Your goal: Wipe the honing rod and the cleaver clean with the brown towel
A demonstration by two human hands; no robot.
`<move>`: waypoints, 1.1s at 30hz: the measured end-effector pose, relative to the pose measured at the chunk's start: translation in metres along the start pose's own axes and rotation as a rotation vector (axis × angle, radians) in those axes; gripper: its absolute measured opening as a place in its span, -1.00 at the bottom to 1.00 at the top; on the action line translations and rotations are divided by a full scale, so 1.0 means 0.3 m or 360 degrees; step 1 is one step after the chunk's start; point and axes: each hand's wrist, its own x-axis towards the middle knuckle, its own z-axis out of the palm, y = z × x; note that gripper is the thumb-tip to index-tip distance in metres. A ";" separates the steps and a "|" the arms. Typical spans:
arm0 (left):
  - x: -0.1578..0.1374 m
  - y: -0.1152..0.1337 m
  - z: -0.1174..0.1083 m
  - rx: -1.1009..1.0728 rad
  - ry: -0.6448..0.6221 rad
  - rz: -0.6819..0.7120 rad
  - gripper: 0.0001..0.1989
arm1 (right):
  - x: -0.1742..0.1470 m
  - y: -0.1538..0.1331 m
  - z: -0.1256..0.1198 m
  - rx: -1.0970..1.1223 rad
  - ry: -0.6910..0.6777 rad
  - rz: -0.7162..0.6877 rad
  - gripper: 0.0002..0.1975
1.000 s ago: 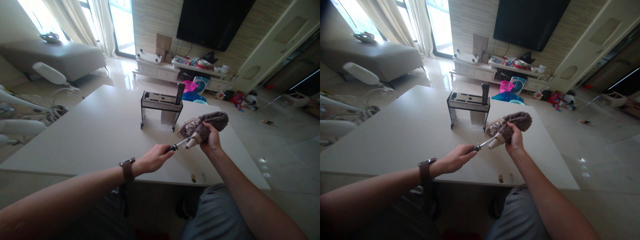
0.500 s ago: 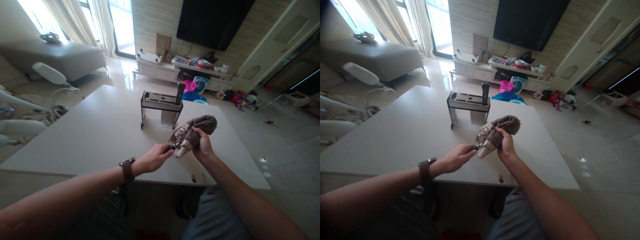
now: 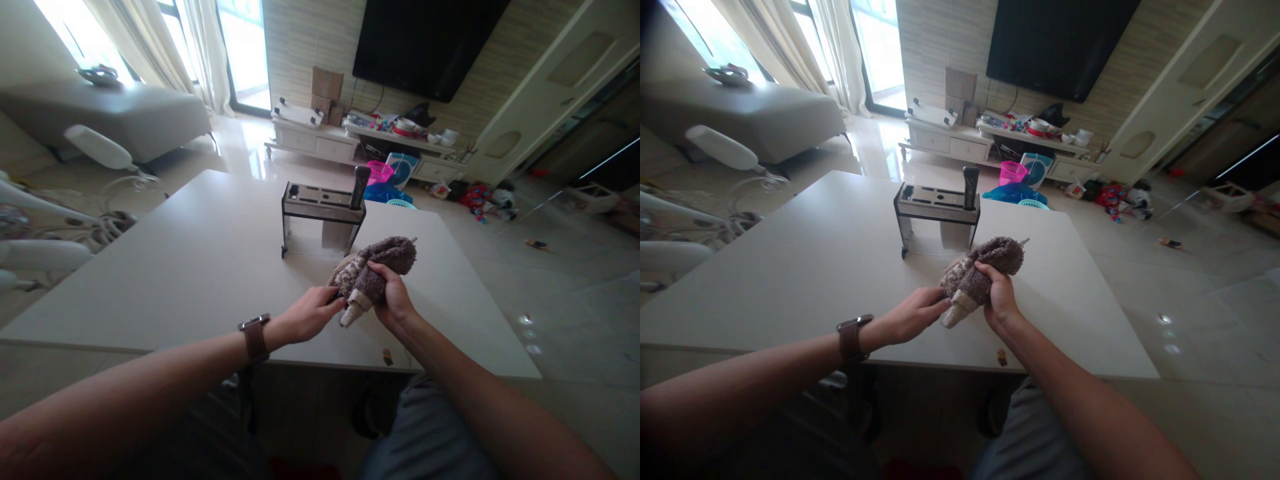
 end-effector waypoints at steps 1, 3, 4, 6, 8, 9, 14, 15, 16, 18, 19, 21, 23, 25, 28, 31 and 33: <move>0.000 0.000 0.000 0.0002 0.0001 -0.0002 -0.59 | 0.000 -0.002 0.000 -0.0001 -0.0001 0.0002 -0.82; 0.001 -0.001 0.000 0.0012 0.0006 0.0003 -0.58 | 0.000 -0.004 0.001 -0.0009 -0.0005 0.0015 -0.82; 0.001 -0.001 0.000 0.0017 0.0008 0.0011 -0.58 | -0.001 -0.005 0.001 -0.0015 -0.0002 0.0024 -0.82; 0.001 -0.001 -0.001 0.0024 0.0011 0.0031 -0.58 | -0.002 -0.007 0.003 -0.0018 0.0006 0.0031 -0.82; 0.002 -0.001 0.000 0.0025 0.0016 0.0039 -0.58 | -0.003 -0.011 0.006 -0.0004 0.0024 0.0025 -0.82; 0.002 0.000 0.000 0.0023 0.0020 0.0042 -0.59 | -0.004 -0.015 0.008 0.0008 0.0035 0.0018 -0.81; 0.005 0.008 -0.003 -0.0025 0.0045 0.0093 -0.60 | 0.001 -0.042 0.014 0.0059 0.0032 -0.0064 -0.79; 0.004 0.010 -0.003 -0.0035 0.0046 0.0101 -0.60 | 0.004 -0.046 0.013 0.0056 0.0026 -0.0078 -0.79; 0.004 0.011 -0.003 -0.0041 0.0043 0.0103 -0.60 | 0.006 -0.049 0.011 0.0050 0.0021 -0.0084 -0.79; 0.003 0.011 -0.002 -0.0048 0.0026 0.0082 -0.60 | 0.011 -0.049 0.006 0.0033 0.0022 -0.0074 -0.78; 0.003 0.009 -0.001 -0.0046 0.0018 0.0066 -0.60 | 0.013 -0.047 0.003 0.0026 0.0024 -0.0062 -0.79; 0.003 0.005 0.002 -0.0036 0.0009 0.0035 -0.60 | 0.016 -0.041 -0.001 0.0010 0.0031 -0.0037 -0.80; 0.004 -0.001 0.005 -0.0021 0.0005 0.0016 -0.60 | 0.018 -0.034 -0.004 -0.0001 0.0036 -0.0021 -0.82; 0.005 -0.004 0.005 -0.0010 -0.0003 0.0008 -0.60 | 0.019 -0.030 -0.006 -0.0012 0.0032 -0.0020 -0.81; 0.004 -0.003 0.003 -0.0004 -0.0007 0.0012 -0.60 | 0.020 -0.028 -0.007 -0.0027 0.0021 -0.0031 -0.79; 0.001 0.001 -0.001 -0.0016 -0.0015 0.0012 -0.60 | 0.020 -0.029 -0.008 -0.0042 0.0014 -0.0023 -0.80; -0.001 0.003 -0.002 -0.0028 -0.0024 0.0007 -0.60 | 0.020 -0.028 -0.008 -0.0053 0.0012 -0.0012 -0.81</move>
